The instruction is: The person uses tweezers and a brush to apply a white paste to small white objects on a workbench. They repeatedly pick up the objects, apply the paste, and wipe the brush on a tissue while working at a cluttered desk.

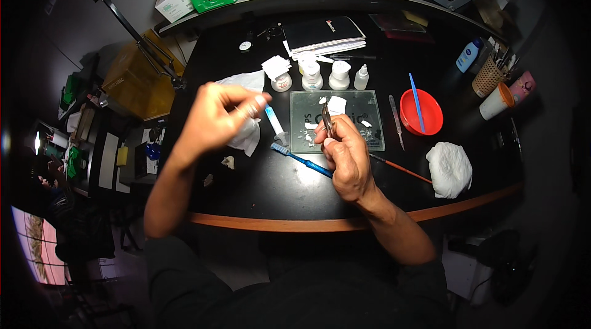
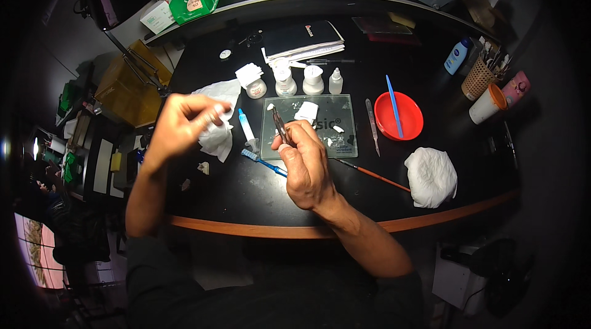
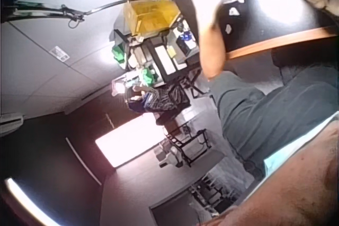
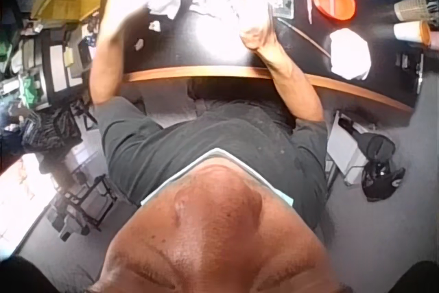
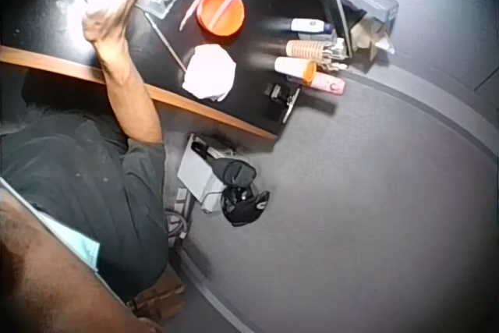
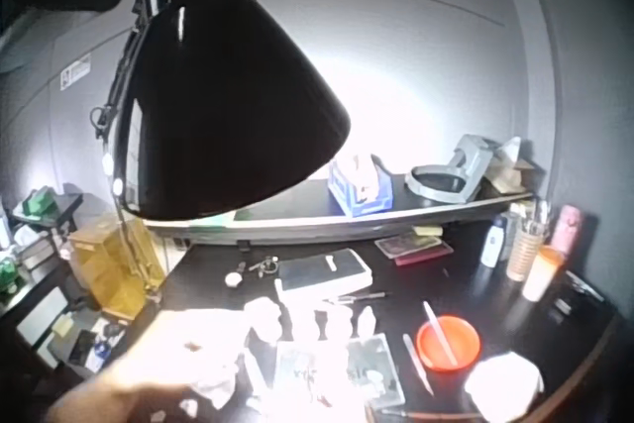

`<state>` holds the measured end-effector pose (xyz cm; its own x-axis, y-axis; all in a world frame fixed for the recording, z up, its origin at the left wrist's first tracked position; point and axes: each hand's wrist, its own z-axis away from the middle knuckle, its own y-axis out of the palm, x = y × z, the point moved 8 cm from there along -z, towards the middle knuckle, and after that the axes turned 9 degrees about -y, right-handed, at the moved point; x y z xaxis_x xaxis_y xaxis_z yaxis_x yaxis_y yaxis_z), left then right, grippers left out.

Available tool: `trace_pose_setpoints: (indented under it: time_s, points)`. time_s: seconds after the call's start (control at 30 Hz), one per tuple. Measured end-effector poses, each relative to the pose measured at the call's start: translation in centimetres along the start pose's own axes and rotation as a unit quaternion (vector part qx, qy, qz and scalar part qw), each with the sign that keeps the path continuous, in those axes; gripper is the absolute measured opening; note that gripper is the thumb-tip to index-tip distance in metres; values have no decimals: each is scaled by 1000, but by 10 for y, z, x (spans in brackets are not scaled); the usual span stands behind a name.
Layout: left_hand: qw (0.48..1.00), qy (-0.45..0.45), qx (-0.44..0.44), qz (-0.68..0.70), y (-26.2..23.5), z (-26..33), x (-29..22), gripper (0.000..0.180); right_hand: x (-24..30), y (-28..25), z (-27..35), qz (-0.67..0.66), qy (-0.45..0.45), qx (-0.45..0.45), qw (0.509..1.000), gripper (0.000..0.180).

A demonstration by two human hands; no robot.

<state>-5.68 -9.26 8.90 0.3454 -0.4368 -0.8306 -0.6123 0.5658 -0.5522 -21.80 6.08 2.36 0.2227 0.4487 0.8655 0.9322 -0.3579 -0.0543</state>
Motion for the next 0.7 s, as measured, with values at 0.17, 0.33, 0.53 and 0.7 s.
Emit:
trace_pose_setpoints:
  time_s: [0.17,0.33,0.53,0.7]
  points:
    - [993,94,-14,73,59,46,-17,22,-11,35,16,-183,112,34,976,19]
    - [976,105,9,189,70,40,-7,23,-11,44,17,-171,56,37,983,22]
    - [971,60,19,230,77,44,16,21,-5,47,15,-107,55,70,990,16]
    - [952,40,16,304,77,48,18,18,-1,55,13,-93,22,93,991,12]
